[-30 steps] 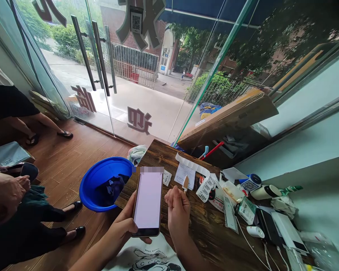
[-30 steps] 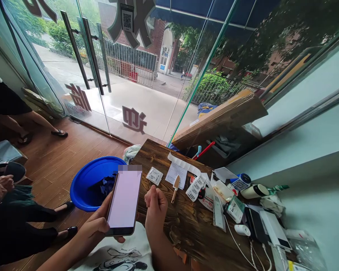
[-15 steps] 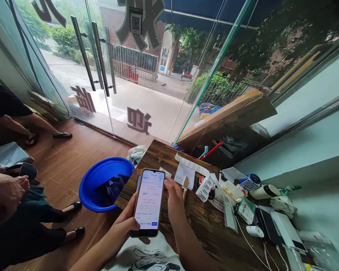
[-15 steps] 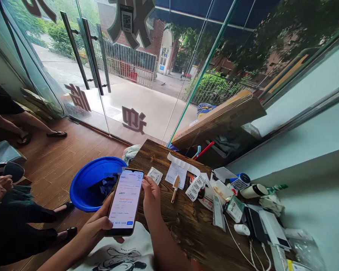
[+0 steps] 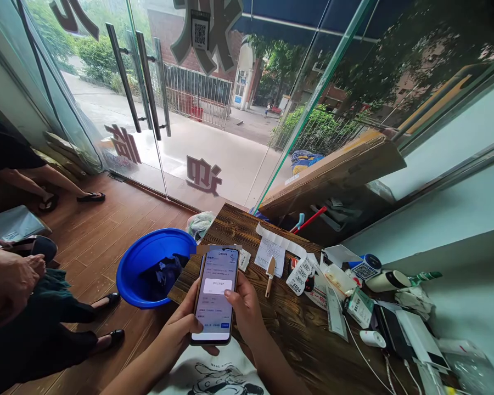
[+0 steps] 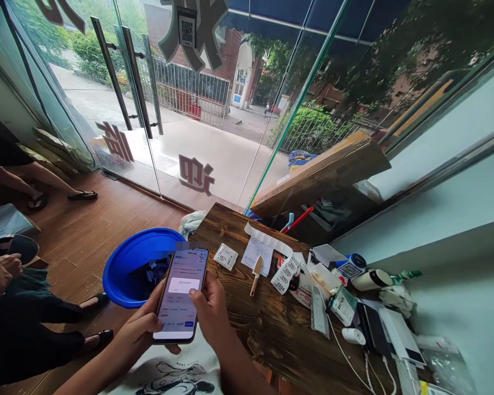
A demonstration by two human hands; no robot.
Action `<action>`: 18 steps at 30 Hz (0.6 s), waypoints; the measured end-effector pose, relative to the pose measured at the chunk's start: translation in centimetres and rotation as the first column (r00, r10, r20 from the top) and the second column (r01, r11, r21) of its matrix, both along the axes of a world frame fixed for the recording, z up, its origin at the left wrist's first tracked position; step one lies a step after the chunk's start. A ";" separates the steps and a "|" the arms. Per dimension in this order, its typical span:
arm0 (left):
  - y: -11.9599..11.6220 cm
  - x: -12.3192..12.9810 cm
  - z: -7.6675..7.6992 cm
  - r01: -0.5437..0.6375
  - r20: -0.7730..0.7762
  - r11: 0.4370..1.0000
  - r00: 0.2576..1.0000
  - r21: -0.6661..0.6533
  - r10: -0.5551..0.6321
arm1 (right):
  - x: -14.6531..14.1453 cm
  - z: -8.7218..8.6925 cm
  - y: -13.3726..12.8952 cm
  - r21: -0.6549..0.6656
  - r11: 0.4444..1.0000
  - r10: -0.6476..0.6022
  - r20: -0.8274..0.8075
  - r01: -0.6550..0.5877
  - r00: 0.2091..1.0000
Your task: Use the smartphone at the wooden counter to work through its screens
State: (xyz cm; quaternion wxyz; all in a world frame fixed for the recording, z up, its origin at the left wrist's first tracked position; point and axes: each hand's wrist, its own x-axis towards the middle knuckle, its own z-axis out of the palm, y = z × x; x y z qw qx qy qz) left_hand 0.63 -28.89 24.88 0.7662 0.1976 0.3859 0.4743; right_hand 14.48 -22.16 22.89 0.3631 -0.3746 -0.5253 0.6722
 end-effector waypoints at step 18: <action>0.1 0.2 0.5 0.008 -0.002 1.000 1.000 0.003 -0.008 | 0.7 -0.5 -0.4 -0.144 0.989 -0.028 -0.028 0.024 0.999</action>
